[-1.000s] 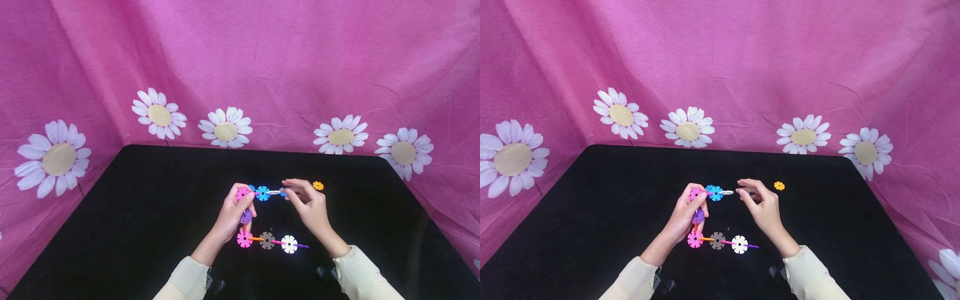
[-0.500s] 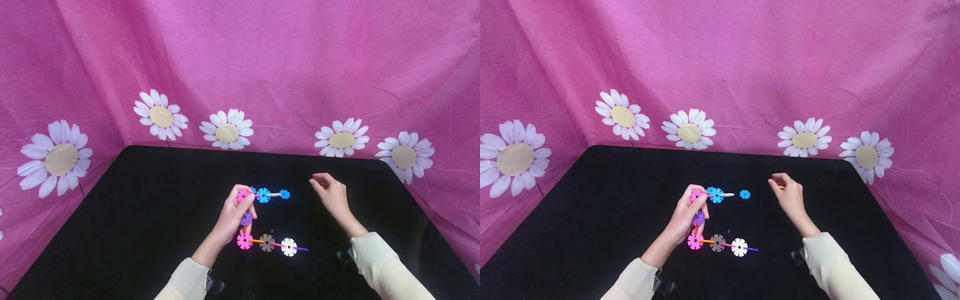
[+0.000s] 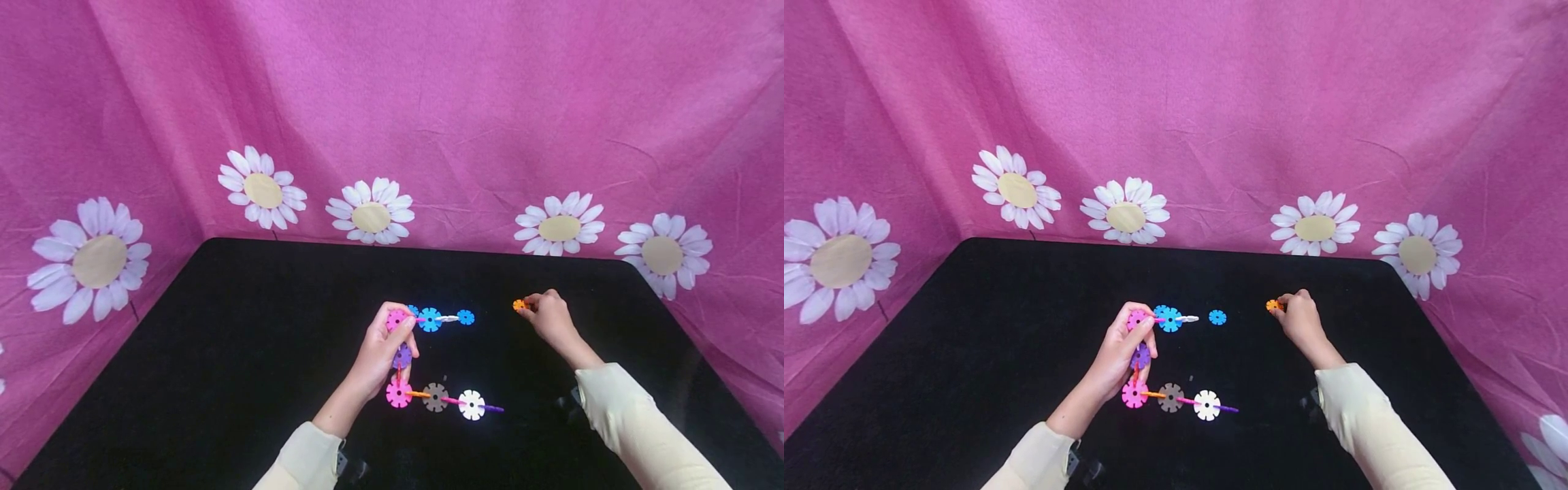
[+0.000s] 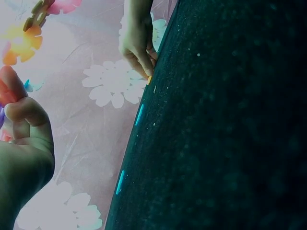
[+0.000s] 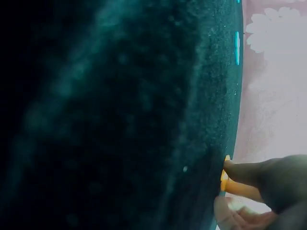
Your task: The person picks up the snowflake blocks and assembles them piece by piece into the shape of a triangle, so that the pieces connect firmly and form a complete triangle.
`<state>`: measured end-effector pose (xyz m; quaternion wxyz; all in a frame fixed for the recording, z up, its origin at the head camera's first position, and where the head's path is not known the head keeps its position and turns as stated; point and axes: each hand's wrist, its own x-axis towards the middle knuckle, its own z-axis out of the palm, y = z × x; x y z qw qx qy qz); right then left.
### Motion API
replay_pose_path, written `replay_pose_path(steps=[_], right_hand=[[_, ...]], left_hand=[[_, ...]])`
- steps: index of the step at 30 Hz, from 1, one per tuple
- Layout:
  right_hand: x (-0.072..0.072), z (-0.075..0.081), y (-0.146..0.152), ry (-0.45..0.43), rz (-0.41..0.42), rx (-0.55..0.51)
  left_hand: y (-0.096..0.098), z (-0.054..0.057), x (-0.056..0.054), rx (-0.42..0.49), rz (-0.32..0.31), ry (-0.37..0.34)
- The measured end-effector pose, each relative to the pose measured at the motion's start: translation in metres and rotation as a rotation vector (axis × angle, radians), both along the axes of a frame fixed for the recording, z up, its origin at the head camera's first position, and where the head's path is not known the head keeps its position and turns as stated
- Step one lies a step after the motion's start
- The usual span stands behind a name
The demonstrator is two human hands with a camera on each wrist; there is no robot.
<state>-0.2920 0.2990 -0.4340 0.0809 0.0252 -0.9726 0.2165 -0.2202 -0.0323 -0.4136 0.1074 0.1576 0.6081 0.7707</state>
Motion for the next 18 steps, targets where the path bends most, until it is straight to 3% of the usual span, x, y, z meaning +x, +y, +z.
replay_pose_path(steps=[8, 18], right_hand=[[0.007, 0.006, -0.007, 0.007, 0.004, -0.171], [0.034, 0.021, -0.048, 0.191, 0.123, -0.430]], left_hand=[[-0.001, 0.001, 0.001, 0.027, 0.002, -0.016], [-0.001, -0.001, -0.001, 0.033, 0.008, -0.048]])
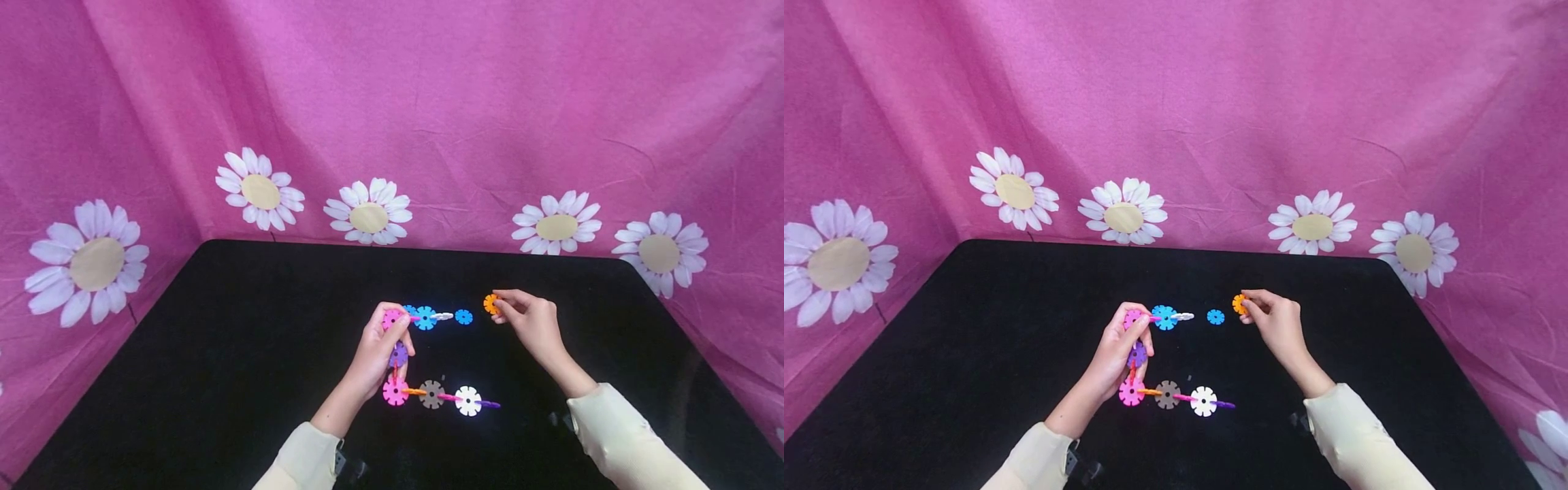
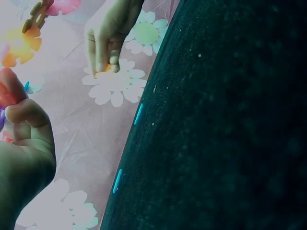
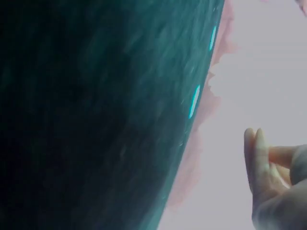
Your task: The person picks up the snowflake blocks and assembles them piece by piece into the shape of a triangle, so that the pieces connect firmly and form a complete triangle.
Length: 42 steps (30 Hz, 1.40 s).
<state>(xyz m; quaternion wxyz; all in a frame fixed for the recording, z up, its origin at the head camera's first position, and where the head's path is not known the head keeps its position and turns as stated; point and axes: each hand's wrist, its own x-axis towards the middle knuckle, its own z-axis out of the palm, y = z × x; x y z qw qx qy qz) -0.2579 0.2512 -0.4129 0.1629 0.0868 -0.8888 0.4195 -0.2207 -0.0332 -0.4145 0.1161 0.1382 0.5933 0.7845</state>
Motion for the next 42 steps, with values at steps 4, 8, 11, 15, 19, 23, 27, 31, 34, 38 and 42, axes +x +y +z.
replay_pose_path(steps=[4, 8, 11, 15, 19, 23, 27, 31, 34, 38, 42], right_hand=[[0.010, 0.002, -0.013, 0.044, 0.028, -0.101], [0.019, 0.003, -0.024, 0.047, 0.039, -0.192], [0.027, 0.005, -0.033, 0.021, 0.047, -0.274], [0.035, 0.009, -0.044, -0.024, 0.069, -0.394], [0.042, 0.011, -0.052, -0.049, 0.115, -0.471], [0.044, 0.011, -0.058, -0.068, 0.123, -0.533], [0.046, 0.010, -0.061, -0.114, 0.087, -0.589], [0.047, 0.009, -0.063, -0.131, 0.102, -0.601], [0.047, 0.008, -0.064, -0.129, 0.124, -0.597], [0.048, 0.008, -0.067, -0.133, 0.121, -0.614], [0.049, 0.009, -0.070, -0.116, 0.111, -0.626]], left_hand=[[-0.001, -0.002, 0.000, -0.005, 0.008, -0.004], [-0.001, -0.003, -0.001, -0.018, 0.016, 0.002], [-0.001, -0.004, -0.002, -0.029, 0.020, 0.000], [-0.001, -0.004, -0.003, -0.043, 0.022, -0.013], [0.000, -0.003, -0.002, -0.051, 0.027, -0.013], [0.000, -0.003, -0.002, -0.056, 0.030, -0.006], [0.000, -0.004, -0.002, -0.066, 0.030, -0.002], [0.001, -0.004, -0.001, -0.075, 0.022, 0.003], [0.002, -0.003, -0.001, -0.096, 0.014, 0.006], [0.002, -0.003, 0.000, -0.122, 0.012, 0.010], [0.002, -0.003, 0.000, -0.138, 0.014, 0.009]])
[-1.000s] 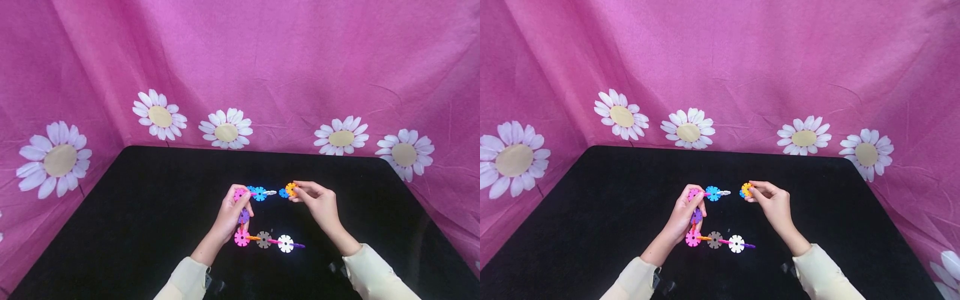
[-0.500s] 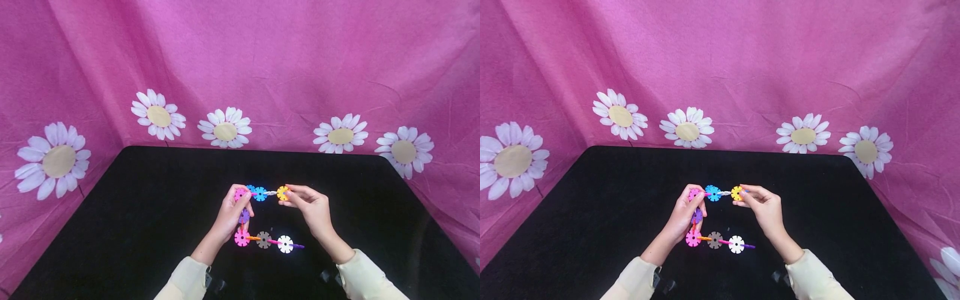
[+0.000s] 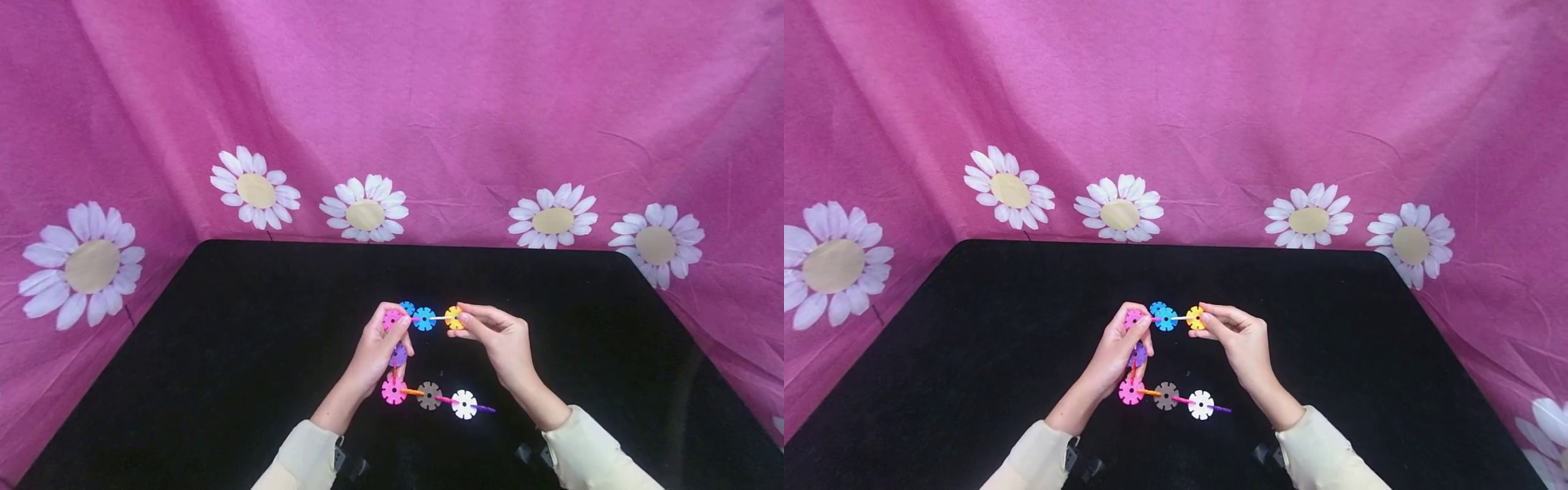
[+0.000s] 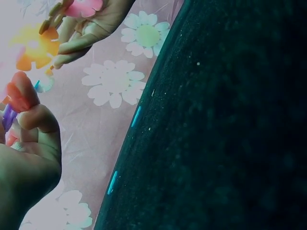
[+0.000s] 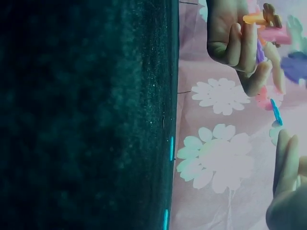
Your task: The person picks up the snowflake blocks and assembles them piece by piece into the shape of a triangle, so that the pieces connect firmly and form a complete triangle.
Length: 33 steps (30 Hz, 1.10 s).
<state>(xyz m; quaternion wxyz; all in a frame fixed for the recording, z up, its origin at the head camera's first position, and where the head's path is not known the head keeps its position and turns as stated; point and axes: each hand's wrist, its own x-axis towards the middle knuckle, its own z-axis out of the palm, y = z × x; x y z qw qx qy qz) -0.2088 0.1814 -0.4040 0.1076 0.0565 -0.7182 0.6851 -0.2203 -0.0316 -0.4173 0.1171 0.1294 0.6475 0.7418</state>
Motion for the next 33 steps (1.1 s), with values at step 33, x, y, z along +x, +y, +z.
replay_pose_path(steps=[33], right_hand=[[-0.030, -0.005, 0.022, 0.068, -0.156, 0.290]], left_hand=[[-0.002, 0.002, -0.002, 0.175, 0.028, -0.066]])
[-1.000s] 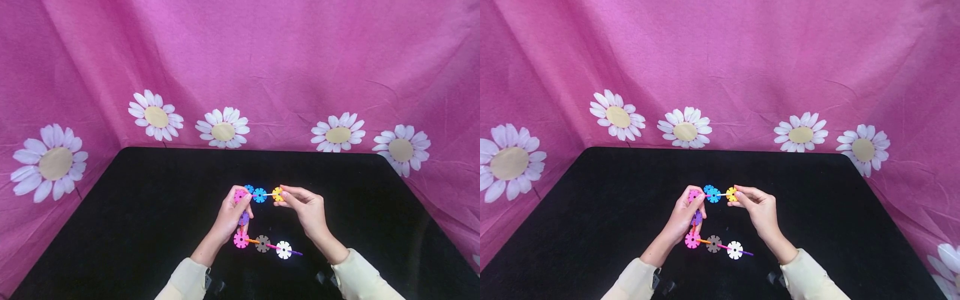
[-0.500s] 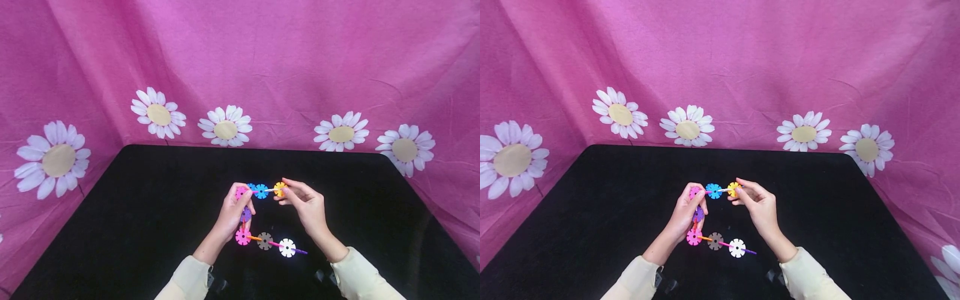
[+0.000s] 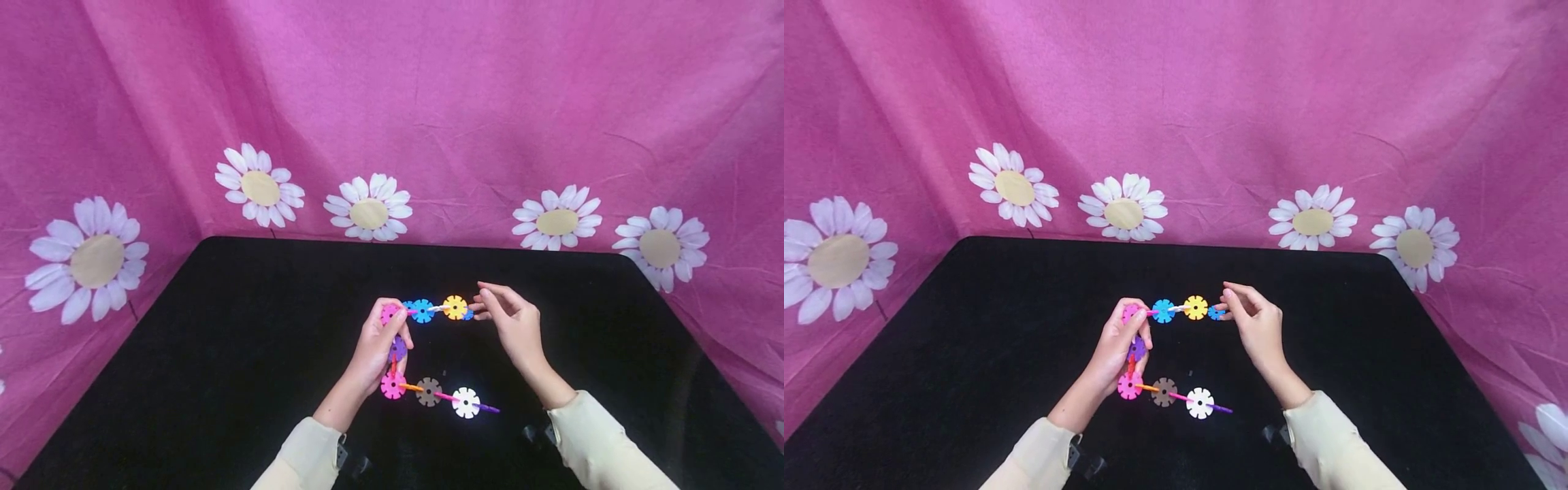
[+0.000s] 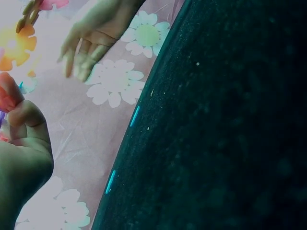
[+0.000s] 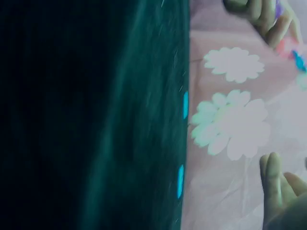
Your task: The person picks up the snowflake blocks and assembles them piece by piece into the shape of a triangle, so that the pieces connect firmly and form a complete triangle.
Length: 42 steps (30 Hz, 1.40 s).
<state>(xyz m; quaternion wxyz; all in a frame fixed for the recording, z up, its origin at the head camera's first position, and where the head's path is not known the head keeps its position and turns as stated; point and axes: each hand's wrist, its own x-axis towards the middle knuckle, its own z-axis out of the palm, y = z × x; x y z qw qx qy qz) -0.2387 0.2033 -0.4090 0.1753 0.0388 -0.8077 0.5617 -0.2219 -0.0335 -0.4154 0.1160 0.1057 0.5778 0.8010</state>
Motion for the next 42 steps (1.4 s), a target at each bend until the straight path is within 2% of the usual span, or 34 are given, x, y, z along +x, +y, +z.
replay_pose_path(steps=[6, 10, 14, 18, 26, 31, 35, 42], right_hand=[[-0.024, -0.009, 0.014, -0.053, 0.017, 0.371], [-0.036, -0.017, 0.016, -0.074, 0.062, 0.558], [-0.043, -0.022, 0.015, -0.105, 0.096, 0.663], [-0.048, -0.025, 0.013, -0.123, 0.118, 0.717], [-0.047, -0.026, 0.011, -0.117, 0.137, 0.700], [-0.041, -0.022, 0.016, -0.096, 0.136, 0.603], [-0.031, -0.017, 0.021, -0.011, 0.125, 0.472], [-0.015, -0.010, 0.017, 0.249, 0.115, 0.265]], left_hand=[[-0.002, -0.001, -0.001, 0.003, 0.002, 0.004], [-0.002, -0.003, -0.001, 0.004, -0.004, -0.001], [-0.002, -0.004, -0.002, 0.002, -0.014, 0.003], [-0.001, -0.005, -0.003, 0.001, -0.009, 0.010], [-0.002, -0.005, -0.002, -0.001, -0.011, 0.011], [-0.002, -0.005, -0.003, 0.007, -0.007, 0.013], [-0.002, -0.005, -0.003, 0.008, 0.001, 0.006], [-0.003, -0.006, -0.003, 0.011, 0.023, -0.015]])
